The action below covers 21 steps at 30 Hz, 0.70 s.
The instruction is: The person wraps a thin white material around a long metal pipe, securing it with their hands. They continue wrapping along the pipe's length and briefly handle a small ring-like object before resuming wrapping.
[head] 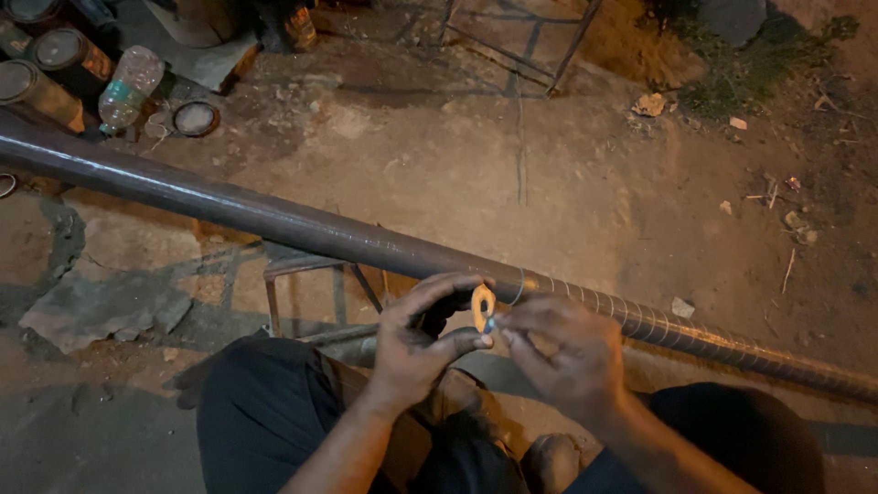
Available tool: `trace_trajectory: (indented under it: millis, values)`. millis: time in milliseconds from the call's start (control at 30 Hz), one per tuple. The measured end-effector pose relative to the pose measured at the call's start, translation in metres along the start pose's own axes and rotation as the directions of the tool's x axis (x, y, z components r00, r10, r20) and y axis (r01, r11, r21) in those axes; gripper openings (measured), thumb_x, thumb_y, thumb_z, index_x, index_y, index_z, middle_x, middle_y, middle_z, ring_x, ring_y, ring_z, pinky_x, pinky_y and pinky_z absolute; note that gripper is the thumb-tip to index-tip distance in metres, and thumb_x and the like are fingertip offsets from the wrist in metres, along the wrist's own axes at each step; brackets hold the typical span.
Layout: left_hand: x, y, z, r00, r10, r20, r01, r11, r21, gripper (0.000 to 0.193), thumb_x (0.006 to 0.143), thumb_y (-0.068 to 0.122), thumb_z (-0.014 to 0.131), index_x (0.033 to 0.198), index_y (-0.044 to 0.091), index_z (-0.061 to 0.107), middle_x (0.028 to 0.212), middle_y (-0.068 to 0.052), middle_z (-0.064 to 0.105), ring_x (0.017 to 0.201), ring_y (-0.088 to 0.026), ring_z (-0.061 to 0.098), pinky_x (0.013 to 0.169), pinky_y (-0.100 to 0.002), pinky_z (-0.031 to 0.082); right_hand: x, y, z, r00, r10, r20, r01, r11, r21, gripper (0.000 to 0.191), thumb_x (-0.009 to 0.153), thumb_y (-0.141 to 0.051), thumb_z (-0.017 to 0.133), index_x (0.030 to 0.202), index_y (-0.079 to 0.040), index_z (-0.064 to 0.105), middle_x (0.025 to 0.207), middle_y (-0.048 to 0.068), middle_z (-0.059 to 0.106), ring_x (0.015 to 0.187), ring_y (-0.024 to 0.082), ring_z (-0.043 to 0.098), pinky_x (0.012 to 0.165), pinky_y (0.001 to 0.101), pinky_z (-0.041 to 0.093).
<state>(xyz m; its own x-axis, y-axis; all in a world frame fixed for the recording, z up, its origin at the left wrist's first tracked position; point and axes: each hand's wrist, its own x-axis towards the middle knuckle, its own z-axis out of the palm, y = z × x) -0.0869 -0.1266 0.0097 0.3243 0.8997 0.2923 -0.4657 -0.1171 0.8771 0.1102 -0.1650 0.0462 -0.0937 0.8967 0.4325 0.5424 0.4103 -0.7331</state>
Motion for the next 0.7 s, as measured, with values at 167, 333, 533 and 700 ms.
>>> trace_trajectory:
  millis: [167,333,533,700]
  values:
    - [-0.001,-0.006,-0.001,0.998,-0.059,0.005,0.059,0.992,-0.116,0.056,0.082,-0.006,0.081,0.135,-0.005,0.061,0.139,-0.017,0.063,0.131,-0.025,0.063,0.112,-0.039,0.053,-0.002,-0.004,-0.001,1.0,-0.014,0.012,0.014,1.0,0.013,0.022,0.083,-0.002,0.078,0.104,-0.007,0.079,0.096,0.006,0.079,0.082,0.012,0.077,0.07,0.0241,0.061]
    - [-0.002,-0.008,-0.001,0.999,-0.033,-0.01,0.033,0.997,-0.069,0.057,0.082,-0.009,0.08,0.135,-0.007,0.062,0.137,-0.017,0.063,0.13,-0.025,0.063,0.112,-0.038,0.052,0.0,0.001,-0.004,0.999,-0.037,-0.009,0.036,0.997,-0.069,0.026,0.082,-0.002,0.077,0.107,-0.01,0.077,0.098,0.007,0.077,0.085,0.016,0.075,0.072,0.0267,0.06]
    - [-0.001,-0.004,-0.003,0.998,-0.057,-0.007,0.057,0.998,0.023,0.054,0.081,-0.008,0.078,0.133,-0.008,0.063,0.135,-0.017,0.067,0.128,-0.024,0.065,0.111,-0.038,0.053,0.001,-0.002,-0.003,0.998,-0.065,-0.027,0.061,0.991,-0.122,0.023,0.081,-0.005,0.08,0.103,-0.012,0.078,0.096,0.005,0.078,0.081,0.015,0.076,0.072,0.0272,0.061]
    - [-0.001,-0.006,-0.003,0.998,-0.062,0.002,0.062,0.998,-0.018,0.055,0.082,-0.008,0.08,0.134,-0.008,0.062,0.136,-0.018,0.065,0.128,-0.024,0.064,0.111,-0.037,0.053,0.003,-0.01,-0.006,0.999,-0.036,0.009,0.037,0.999,-0.034,0.023,0.081,-0.003,0.078,0.103,-0.01,0.079,0.096,0.007,0.078,0.082,0.014,0.078,0.069,0.0266,0.063]
